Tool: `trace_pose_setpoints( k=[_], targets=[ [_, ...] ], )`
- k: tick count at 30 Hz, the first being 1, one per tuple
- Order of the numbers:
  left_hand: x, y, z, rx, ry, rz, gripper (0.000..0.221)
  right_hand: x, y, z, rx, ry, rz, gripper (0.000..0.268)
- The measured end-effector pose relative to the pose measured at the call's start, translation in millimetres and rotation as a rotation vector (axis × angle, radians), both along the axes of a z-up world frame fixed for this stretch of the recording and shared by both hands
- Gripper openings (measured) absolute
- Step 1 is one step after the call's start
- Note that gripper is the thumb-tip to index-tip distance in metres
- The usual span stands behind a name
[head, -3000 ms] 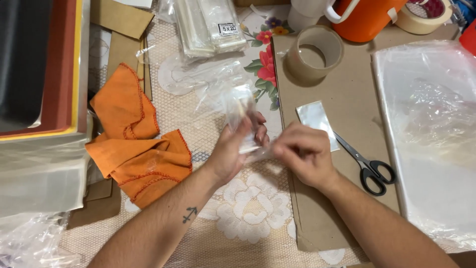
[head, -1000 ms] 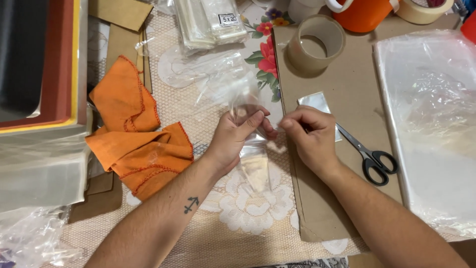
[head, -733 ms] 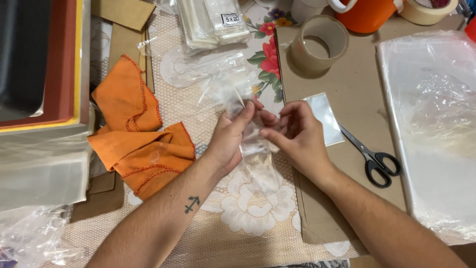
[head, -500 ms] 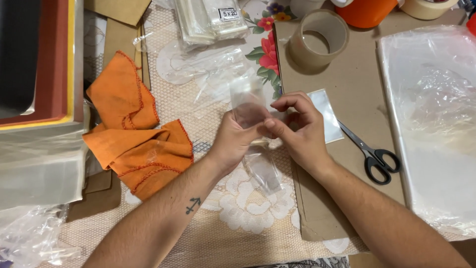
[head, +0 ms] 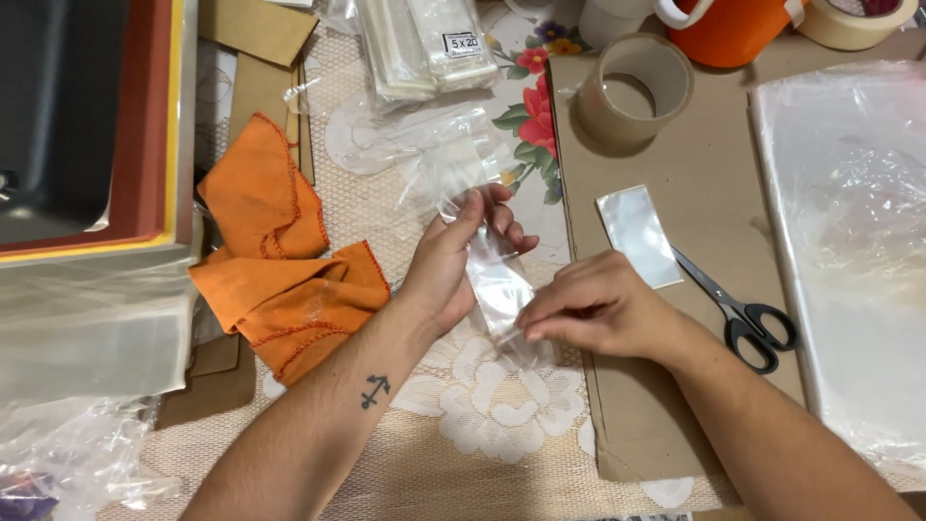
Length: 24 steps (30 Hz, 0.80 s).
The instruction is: The person is sealing small plastic sleeves by folding the top and applying a piece of adhesive tape. They also use scissors to cut tape.
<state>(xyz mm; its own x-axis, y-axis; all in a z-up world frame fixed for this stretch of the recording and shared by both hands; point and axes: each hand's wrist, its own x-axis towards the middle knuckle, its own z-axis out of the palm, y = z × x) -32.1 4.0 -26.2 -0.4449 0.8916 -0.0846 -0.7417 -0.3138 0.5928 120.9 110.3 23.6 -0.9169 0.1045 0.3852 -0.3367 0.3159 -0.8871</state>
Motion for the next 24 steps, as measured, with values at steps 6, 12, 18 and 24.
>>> trace_pose_setpoints(
  k=[6,12,18,24],
  targets=[
    [-3,2,-3,-0.036,0.008,0.068,0.027,-5,-4,-1,0.120,-0.016,-0.091,0.008],
    [11,2,3,-0.100,0.262,0.094,0.021,-3,5,-23,0.003,0.022,-0.666,0.038],
    [18,-2,9,-0.105,0.343,0.089,0.020,-12,7,-17,-0.121,0.057,-0.608,0.048],
    [22,-2,14,-0.104,0.345,0.091,0.015,-11,3,-16,-0.139,0.065,-0.581,0.047]
  ],
)
